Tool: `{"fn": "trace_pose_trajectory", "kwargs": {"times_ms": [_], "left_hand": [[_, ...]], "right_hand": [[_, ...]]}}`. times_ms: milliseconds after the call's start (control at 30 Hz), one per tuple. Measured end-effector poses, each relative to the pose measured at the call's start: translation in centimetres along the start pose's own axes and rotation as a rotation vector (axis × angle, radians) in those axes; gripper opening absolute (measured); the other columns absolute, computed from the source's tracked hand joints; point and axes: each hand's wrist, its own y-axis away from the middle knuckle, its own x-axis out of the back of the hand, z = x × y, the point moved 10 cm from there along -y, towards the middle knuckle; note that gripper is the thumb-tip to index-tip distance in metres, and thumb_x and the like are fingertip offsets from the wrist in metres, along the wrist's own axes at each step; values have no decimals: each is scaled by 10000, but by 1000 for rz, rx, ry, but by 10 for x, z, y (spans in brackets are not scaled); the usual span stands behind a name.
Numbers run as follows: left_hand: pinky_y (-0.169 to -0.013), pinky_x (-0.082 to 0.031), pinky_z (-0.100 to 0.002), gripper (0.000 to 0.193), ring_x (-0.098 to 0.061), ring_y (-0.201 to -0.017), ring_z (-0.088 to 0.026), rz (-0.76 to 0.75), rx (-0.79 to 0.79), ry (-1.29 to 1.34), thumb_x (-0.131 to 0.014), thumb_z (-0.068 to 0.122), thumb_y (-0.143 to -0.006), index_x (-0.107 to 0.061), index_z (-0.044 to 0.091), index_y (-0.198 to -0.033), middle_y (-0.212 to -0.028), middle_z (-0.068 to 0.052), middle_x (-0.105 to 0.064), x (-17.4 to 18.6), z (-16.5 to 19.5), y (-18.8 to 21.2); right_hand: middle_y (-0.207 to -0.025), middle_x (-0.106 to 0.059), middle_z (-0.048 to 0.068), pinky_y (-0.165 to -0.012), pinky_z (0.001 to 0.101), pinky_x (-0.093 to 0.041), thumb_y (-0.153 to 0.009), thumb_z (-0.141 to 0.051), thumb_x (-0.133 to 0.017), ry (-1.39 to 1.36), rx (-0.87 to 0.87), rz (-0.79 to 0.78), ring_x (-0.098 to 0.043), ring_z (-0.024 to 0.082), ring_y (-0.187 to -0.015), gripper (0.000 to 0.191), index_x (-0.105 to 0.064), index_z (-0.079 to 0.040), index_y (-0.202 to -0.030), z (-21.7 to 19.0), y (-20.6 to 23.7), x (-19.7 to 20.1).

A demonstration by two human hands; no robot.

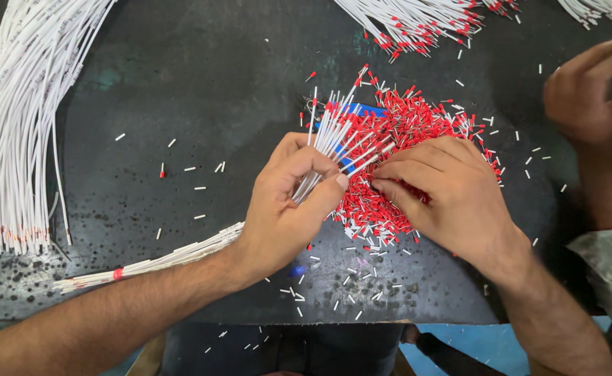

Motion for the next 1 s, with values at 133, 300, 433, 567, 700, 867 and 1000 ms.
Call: {"fn": "trace_pose_trajectory", "kwargs": {"times_ms": [133,300,433,567,700,867,1000], "left_hand": [[-744,-481,-245,61,-546,-908,-73,-2,-5,9,-675,80,-983,-646,27,-974,-1135,-53,-529,-1,2,0],[-742,-492,-243,77,-551,-908,-67,-14,21,27,-675,95,-983,-646,24,-973,-1145,-51,-527,-1,-1,0],[-751,-485,-244,82,-544,-913,-70,-9,16,2,-686,96,-979,-654,23,-958,-1140,-51,-530,-1,0,-1],[-748,-482,-244,82,-545,-912,-70,-10,30,6,-691,99,-972,-660,26,-950,-1133,-48,-529,-2,-2,-1],[-742,-469,-243,84,-537,-910,-70,-9,32,4,-696,98,-973,-659,28,-946,-1129,-45,-530,-2,-4,-1],[-741,-469,-242,84,-538,-907,-68,-8,23,-5,-698,97,-969,-657,32,-936,-1128,-43,-529,-2,-3,-2],[-720,-466,-241,87,-539,-893,-67,-5,32,-3,-708,97,-962,-661,38,-919,-1129,-45,-527,-2,-3,-2]], "right_hand": [[-1006,-752,45,-842,377,-541,-879,-111,-815,-21,0,62,-713,228,-920,161,-758,-83,-1027,0,0,7],[-1023,-739,97,-772,306,-562,-925,-39,-761,-168,-186,178,-724,181,-865,253,-722,-34,-1175,15,7,18],[-1063,-760,75,-758,234,-562,-995,-37,-797,-327,-343,240,-717,97,-847,168,-720,-30,-1144,31,17,20],[-1007,-769,70,-779,218,-550,-960,-13,-819,-360,-308,218,-700,71,-822,204,-741,-20,-1149,31,19,22],[-1039,-747,96,-784,218,-538,-869,-1,-808,-439,-332,258,-666,62,-808,282,-711,13,-1133,35,22,25],[-1050,-746,97,-772,192,-533,-1016,27,-780,-478,-324,310,-674,70,-858,135,-731,29,-1142,34,25,30],[-1018,-708,77,-654,196,-527,-969,12,-744,-626,-428,353,-651,63,-784,107,-728,1,-1074,45,32,30]]}}
